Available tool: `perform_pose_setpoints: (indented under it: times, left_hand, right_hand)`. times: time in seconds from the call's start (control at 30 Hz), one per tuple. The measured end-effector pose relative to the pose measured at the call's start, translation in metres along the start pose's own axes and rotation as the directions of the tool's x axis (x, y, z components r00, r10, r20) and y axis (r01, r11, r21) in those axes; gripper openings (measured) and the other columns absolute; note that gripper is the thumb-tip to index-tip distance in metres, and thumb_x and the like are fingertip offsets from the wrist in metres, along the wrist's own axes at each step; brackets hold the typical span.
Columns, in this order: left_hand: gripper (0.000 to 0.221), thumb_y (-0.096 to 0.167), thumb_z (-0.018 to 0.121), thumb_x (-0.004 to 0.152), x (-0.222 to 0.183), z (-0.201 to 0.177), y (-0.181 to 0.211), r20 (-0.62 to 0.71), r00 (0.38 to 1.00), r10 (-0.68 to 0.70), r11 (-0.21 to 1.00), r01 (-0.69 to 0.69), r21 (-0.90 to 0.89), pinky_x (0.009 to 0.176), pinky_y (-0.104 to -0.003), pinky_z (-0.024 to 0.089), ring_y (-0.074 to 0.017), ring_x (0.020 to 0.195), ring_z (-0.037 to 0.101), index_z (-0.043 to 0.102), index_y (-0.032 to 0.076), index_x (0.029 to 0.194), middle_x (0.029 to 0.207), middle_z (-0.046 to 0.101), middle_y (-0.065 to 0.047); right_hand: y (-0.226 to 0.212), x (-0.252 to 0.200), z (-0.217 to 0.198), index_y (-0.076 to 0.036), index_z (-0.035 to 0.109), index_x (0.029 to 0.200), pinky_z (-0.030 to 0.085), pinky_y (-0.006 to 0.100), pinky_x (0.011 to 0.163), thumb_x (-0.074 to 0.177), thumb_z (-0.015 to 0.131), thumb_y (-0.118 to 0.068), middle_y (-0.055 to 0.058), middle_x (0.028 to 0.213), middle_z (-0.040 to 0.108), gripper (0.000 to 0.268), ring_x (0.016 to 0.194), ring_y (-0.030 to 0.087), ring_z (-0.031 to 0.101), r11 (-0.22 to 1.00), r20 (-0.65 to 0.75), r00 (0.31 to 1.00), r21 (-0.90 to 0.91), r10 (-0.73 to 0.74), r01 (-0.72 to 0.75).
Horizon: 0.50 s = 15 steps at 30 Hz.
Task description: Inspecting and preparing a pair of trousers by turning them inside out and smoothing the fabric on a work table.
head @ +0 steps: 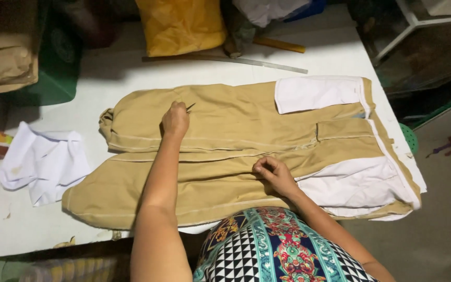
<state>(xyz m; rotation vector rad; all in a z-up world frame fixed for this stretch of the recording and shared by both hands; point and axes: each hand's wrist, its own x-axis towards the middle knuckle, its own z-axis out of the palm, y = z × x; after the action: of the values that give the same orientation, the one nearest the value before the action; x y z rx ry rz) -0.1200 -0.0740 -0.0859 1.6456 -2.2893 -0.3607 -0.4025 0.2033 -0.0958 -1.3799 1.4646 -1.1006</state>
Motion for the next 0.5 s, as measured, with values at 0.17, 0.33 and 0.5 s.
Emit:
perform_pose_setpoints:
  times: [0.17,0.33,0.5]
  left_hand:
    - [0.030,0.021,0.050,0.101,-0.057,-0.032,0.109,0.211,0.968,-0.134,0.922,0.200,-0.332,0.100,-0.058,0.052,-0.0410,0.122,0.063,0.070,0.011,0.122,0.120,0.068,-0.017]
    - [0.015,0.013,0.071,0.090,-0.108,0.001,0.185,0.028,0.915,0.402,0.643,-0.260,-0.721,0.082,-0.045,0.057,-0.0397,0.093,0.072,0.073,0.004,0.101,0.090,0.073,-0.020]
    - [0.013,0.012,0.076,0.090,-0.134,0.012,0.213,0.162,0.954,0.253,0.346,0.068,-0.936,0.074,-0.027,0.056,-0.0131,0.078,0.070,0.074,0.004,0.101,0.079,0.075,-0.009]
  right_hand:
    - [-0.009,0.014,-0.003,-0.009,0.067,0.101,0.053,0.032,0.091,0.097,0.070,-0.011,0.007,0.115,0.072,0.005,0.103,0.015,0.066,0.950,-0.143,0.989,0.313,0.026,0.020]
    - [-0.024,0.027,-0.008,-0.006,0.059,0.098,0.050,0.036,0.098,0.098,0.070,-0.008,0.016,0.133,0.065,0.011,0.118,0.023,0.065,0.894,-0.267,0.960,0.405,-0.082,0.189]
    - [-0.034,0.001,-0.033,-0.001,0.066,0.093,0.055,0.034,0.088,0.091,0.077,0.000,0.015,0.105,0.070,0.012,0.099,0.023,0.071,0.926,-0.382,0.883,0.144,-0.272,0.348]
